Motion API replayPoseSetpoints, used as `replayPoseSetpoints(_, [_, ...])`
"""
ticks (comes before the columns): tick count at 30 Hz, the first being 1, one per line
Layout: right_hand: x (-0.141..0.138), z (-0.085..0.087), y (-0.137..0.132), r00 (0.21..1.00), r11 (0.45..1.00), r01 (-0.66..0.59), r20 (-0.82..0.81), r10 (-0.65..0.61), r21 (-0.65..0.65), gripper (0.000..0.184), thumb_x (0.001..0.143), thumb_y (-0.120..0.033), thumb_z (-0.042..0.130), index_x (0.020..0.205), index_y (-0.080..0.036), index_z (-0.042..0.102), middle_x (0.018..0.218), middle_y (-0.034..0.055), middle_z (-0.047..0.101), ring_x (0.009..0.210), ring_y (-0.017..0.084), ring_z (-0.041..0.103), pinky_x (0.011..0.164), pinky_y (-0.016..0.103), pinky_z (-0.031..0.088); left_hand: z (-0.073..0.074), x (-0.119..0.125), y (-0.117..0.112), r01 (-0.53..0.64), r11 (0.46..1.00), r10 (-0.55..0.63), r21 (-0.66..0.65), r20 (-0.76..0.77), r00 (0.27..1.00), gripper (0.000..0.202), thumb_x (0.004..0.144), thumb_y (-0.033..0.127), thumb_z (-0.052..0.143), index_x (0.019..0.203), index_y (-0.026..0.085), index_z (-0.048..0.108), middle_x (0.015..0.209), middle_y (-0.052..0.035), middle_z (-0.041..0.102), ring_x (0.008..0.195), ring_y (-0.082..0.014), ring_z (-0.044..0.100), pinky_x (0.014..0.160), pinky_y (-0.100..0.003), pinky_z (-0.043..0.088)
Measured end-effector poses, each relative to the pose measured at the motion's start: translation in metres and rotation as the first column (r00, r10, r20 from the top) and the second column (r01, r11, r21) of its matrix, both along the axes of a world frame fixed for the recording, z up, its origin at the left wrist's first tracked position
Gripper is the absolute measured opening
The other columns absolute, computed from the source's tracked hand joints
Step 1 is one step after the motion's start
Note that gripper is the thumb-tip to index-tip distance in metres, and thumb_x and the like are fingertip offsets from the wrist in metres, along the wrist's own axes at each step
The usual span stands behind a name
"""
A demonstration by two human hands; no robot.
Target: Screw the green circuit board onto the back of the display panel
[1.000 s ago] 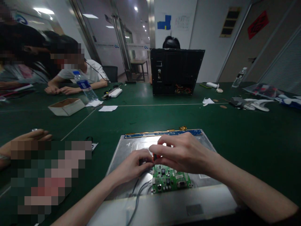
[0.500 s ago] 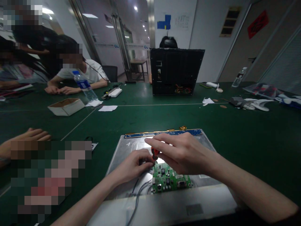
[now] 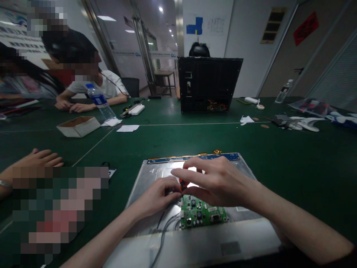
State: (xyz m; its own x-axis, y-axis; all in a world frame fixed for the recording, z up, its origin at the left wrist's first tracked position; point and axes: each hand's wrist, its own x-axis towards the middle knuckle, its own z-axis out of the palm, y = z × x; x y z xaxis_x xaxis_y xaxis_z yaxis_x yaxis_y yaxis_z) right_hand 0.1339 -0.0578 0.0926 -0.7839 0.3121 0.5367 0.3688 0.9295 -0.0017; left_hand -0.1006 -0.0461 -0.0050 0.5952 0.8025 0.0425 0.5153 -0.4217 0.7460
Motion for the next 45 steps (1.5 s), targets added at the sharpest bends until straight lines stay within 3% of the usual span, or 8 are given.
replayPoseSetpoints(4, [0.0003,-0.0011,0.0004,0.999,0.999,-0.01,0.034,0.011,-0.035,0.044,0.097,-0.014,0.045,0.14,-0.009,0.039,0.129,0.0143,0.06,0.11,0.019,0.06,0.07,0.028,0.052,0.0007,0.0008,-0.0017,0.018,1.0,-0.018,-0.02,0.015,1.0,0.014,0.088,0.022,0.058,0.083,0.015,0.069,0.083,-0.004,0.068,0.079,-0.0205,0.061,0.07,-0.03,0.046])
replayPoseSetpoints(15, [0.0005,-0.0024,0.0016,0.999,0.999,0.035,0.039,-0.037,0.03,0.02,0.098,-0.022,0.048,0.116,-0.018,0.057,0.103,0.0048,0.064,0.073,0.012,0.06,0.05,0.024,0.042,0.0051,0.0018,-0.0009,0.009,1.0,-0.009,-0.002,0.001,1.0,0.01,0.086,0.019,0.059,0.081,0.017,0.068,0.08,-0.0011,0.066,0.074,-0.0181,0.059,0.067,-0.028,0.045])
replayPoseSetpoints(21, [0.0016,-0.0025,0.0004,0.999,1.0,-0.013,0.038,0.014,-0.022,0.042,0.095,-0.016,0.048,0.137,-0.012,0.043,0.131,0.0135,0.059,0.113,0.018,0.059,0.069,0.027,0.054,0.0054,0.0022,-0.0003,0.001,1.0,-0.001,-0.018,0.003,1.0,0.012,0.084,0.019,0.058,0.081,0.016,0.069,0.077,-0.0017,0.067,0.071,-0.018,0.058,0.064,-0.027,0.044])
replayPoseSetpoints(23, [0.0015,-0.0035,0.001,0.999,1.0,-0.011,0.04,0.012,-0.028,0.047,0.094,-0.012,0.049,0.14,-0.011,0.04,0.134,0.015,0.057,0.116,0.019,0.058,0.072,0.027,0.055,0.004,0.0018,0.0,-0.004,1.0,0.004,-0.026,-0.004,1.0,0.013,0.085,0.021,0.059,0.08,0.016,0.069,0.079,-0.0029,0.068,0.073,-0.0185,0.059,0.065,-0.027,0.045])
replayPoseSetpoints(33, [0.0001,-0.0007,0.0015,0.999,1.0,0.02,0.024,-0.02,0.007,0.018,0.099,-0.028,0.049,0.109,-0.017,0.06,0.098,0.0048,0.063,0.069,0.011,0.057,0.05,0.024,0.039,0.0042,0.0013,-0.0009,-0.006,1.0,0.006,-0.017,0.004,1.0,0.012,0.085,0.023,0.059,0.082,0.017,0.069,0.083,-0.0028,0.068,0.078,-0.0198,0.06,0.067,-0.028,0.047])
replayPoseSetpoints(36, [0.0007,0.0001,0.0008,0.999,1.0,0.004,0.04,-0.003,-0.007,0.02,0.099,-0.029,0.049,0.111,-0.017,0.06,0.099,0.0049,0.064,0.075,0.012,0.06,0.053,0.025,0.043,0.0049,0.0021,-0.0005,-0.001,1.0,0.001,-0.011,0.003,1.0,0.012,0.086,0.024,0.059,0.083,0.017,0.069,0.084,-0.0029,0.069,0.078,-0.0199,0.06,0.068,-0.028,0.048])
replayPoseSetpoints(41, [0.0005,0.0006,-0.0009,0.999,0.998,-0.026,0.017,0.027,-0.057,0.036,0.096,-0.016,0.044,0.132,-0.011,0.047,0.126,0.0134,0.062,0.108,0.018,0.062,0.068,0.028,0.052,0.0029,0.0009,-0.0007,-0.008,1.0,0.008,0.001,0.014,1.0,0.011,0.086,0.021,0.061,0.08,0.017,0.069,0.08,-0.0024,0.069,0.077,-0.0199,0.061,0.07,-0.029,0.047])
replayPoseSetpoints(45, [-0.0002,0.0016,-0.0017,0.999,0.998,-0.007,0.035,0.009,-0.066,0.039,0.094,-0.012,0.043,0.134,-0.009,0.045,0.126,0.0139,0.063,0.106,0.019,0.063,0.066,0.029,0.053,0.0016,-0.0006,-0.0006,0.009,1.0,-0.008,-0.025,0.008,1.0,0.012,0.087,0.021,0.06,0.083,0.017,0.07,0.084,-0.0039,0.07,0.08,-0.0204,0.062,0.069,-0.029,0.047])
